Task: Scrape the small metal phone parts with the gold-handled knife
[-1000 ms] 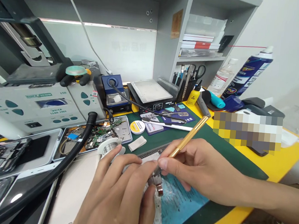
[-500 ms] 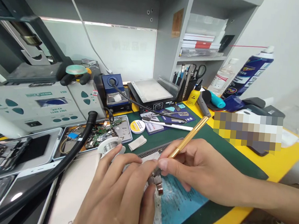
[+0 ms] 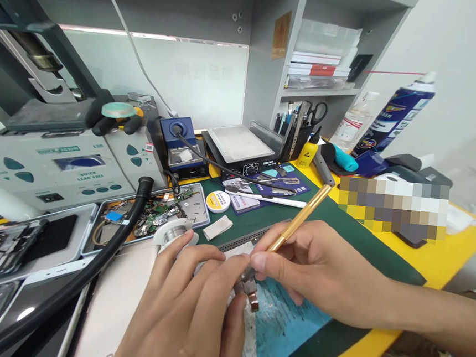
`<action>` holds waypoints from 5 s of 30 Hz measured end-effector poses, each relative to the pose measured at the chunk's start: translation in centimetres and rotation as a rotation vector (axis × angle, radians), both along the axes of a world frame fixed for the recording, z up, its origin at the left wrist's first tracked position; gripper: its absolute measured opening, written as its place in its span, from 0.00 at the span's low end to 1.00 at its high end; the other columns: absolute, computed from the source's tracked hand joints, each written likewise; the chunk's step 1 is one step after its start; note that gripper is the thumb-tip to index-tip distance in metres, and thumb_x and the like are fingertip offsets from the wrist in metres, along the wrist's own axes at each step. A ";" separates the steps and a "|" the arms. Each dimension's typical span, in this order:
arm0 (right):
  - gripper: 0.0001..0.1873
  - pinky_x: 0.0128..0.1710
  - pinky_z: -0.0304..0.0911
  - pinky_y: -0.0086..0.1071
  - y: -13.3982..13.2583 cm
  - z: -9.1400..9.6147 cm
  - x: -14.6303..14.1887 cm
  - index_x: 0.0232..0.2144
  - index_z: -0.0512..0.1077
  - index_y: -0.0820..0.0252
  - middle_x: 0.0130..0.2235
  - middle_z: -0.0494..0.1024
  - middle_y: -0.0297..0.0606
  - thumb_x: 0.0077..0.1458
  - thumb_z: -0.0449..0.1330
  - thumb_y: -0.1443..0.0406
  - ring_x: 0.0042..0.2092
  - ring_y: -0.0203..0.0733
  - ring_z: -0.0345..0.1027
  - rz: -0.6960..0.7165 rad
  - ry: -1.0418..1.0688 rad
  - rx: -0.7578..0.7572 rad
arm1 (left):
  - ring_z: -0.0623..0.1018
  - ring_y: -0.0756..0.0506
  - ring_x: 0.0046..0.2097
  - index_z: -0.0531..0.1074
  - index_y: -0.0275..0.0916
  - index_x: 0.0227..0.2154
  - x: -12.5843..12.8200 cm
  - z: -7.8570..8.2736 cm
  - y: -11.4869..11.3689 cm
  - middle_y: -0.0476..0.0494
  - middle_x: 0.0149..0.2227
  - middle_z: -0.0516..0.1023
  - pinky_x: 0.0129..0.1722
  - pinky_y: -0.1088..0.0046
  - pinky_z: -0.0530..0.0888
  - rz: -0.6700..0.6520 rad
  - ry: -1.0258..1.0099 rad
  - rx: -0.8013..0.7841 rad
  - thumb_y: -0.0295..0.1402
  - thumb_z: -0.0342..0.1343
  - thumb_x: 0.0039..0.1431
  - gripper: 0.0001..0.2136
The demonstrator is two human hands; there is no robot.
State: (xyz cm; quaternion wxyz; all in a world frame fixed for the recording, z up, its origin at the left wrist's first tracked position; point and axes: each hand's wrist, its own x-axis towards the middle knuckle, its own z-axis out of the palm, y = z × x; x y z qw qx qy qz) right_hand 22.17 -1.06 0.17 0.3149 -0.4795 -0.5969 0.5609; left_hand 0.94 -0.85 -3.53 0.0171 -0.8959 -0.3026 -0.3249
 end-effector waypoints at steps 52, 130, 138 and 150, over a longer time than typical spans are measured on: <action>0.12 0.18 0.47 0.25 -0.3 0.0 0.2 0.33 0.74 0.61 0.19 0.64 0.25 0.59 0.66 0.58 0.20 0.29 0.54 -0.026 -0.048 -0.033 | 0.73 0.44 0.45 0.67 0.37 0.52 0.3 0.0 -0.1 0.49 0.39 0.78 0.60 0.56 0.66 0.017 -0.029 -0.003 0.25 0.55 0.62 0.15; 0.13 0.21 0.48 0.27 0.0 0.1 0.5 0.32 0.71 0.62 0.24 0.61 0.26 0.59 0.67 0.58 0.24 0.31 0.54 0.060 -0.020 -0.025 | 0.72 0.44 0.47 0.68 0.36 0.52 -0.1 -0.2 0.1 0.47 0.40 0.76 0.61 0.56 0.65 -0.007 0.019 0.022 0.24 0.55 0.63 0.15; 0.13 0.21 0.48 0.27 -0.1 0.1 0.5 0.32 0.70 0.61 0.23 0.60 0.26 0.59 0.66 0.58 0.23 0.31 0.54 0.061 -0.015 -0.018 | 0.73 0.43 0.46 0.68 0.37 0.51 -0.1 -0.1 0.0 0.48 0.39 0.77 0.60 0.57 0.65 0.006 0.020 0.012 0.25 0.54 0.63 0.14; 0.12 0.20 0.48 0.26 -0.1 0.1 0.4 0.33 0.72 0.61 0.23 0.61 0.26 0.59 0.66 0.59 0.23 0.30 0.54 0.049 -0.028 -0.023 | 0.73 0.43 0.44 0.69 0.38 0.49 0.4 -0.1 0.1 0.47 0.38 0.77 0.59 0.56 0.66 0.009 -0.001 0.027 0.24 0.53 0.63 0.12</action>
